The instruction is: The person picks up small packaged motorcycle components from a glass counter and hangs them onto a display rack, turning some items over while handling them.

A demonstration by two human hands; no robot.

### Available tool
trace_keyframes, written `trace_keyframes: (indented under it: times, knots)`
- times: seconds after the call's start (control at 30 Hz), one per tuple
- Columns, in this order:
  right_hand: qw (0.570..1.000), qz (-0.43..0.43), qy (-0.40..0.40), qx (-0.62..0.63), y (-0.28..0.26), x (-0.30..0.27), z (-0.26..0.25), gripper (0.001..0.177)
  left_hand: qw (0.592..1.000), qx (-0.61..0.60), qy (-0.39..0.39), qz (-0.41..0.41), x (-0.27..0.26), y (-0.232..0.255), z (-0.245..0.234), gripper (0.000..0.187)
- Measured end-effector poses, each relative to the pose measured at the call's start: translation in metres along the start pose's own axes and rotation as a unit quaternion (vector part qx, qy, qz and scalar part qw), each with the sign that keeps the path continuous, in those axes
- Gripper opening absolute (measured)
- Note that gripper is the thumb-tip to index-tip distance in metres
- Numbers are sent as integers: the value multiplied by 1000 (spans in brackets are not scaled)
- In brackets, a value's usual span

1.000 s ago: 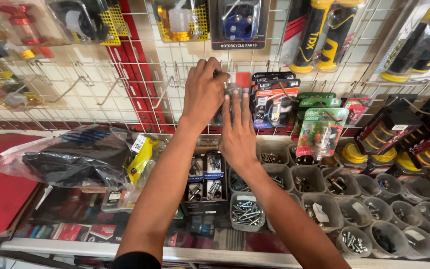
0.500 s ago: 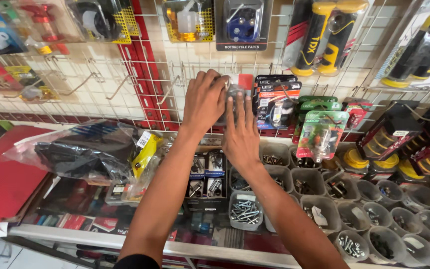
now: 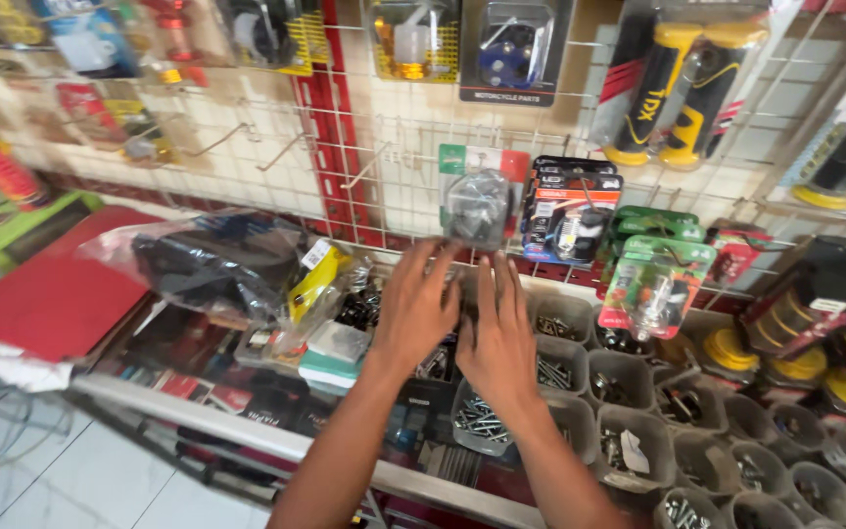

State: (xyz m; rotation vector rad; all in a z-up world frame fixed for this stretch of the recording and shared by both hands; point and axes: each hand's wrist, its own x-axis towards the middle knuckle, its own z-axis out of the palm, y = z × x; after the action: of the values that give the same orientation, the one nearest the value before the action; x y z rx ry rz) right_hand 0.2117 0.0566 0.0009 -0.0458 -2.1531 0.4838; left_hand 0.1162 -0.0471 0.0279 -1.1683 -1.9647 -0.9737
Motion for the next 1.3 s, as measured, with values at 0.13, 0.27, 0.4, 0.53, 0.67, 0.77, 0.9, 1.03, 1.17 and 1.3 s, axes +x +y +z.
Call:
trace_keyframes:
  times: [0.13, 0.27, 0.4, 0.53, 0.67, 0.77, 0.9, 1.03, 1.17, 1.3]
  knots:
    - [998, 28, -38, 36, -6, -24, -14, 77, 999, 43, -3, 5, -32, 21, -5, 49]
    - [996, 1, -52, 70, -6, -41, -27, 73, 999, 33, 3, -33, -59, 45, -6, 52]
    - [989, -9, -107, 99, -6, -64, -40, 73, 996, 39, -7, -76, -92, 68, -10, 49]
    - [977, -11, -153, 150, -8, -91, -43, 72, 987, 85, -10, -134, -133, 91, -15, 53]
    - [960, -45, -178, 209, -21, -118, -37, 70, 972, 136, 12, -189, -176, 111, -29, 52]
    - [947, -68, -195, 247, -38, -135, -31, 68, 956, 175, 16, -236, -203, 127, -47, 50]
    - [925, -101, -222, 290, -54, -150, -30, 67, 932, 220, 41, -286, -225, 146, -67, 46]
    - [906, -128, -234, 329, -72, -159, -29, 69, 910, 244, 63, -328, -244, 162, -86, 49]
    - [889, -153, -252, 352, -91, -168, -30, 67, 892, 272, 91, -348, -261, 174, -103, 50]
    - [873, -203, -235, 376, -109, -175, -30, 69, 876, 297, 102, -367, -280, 186, -118, 53]
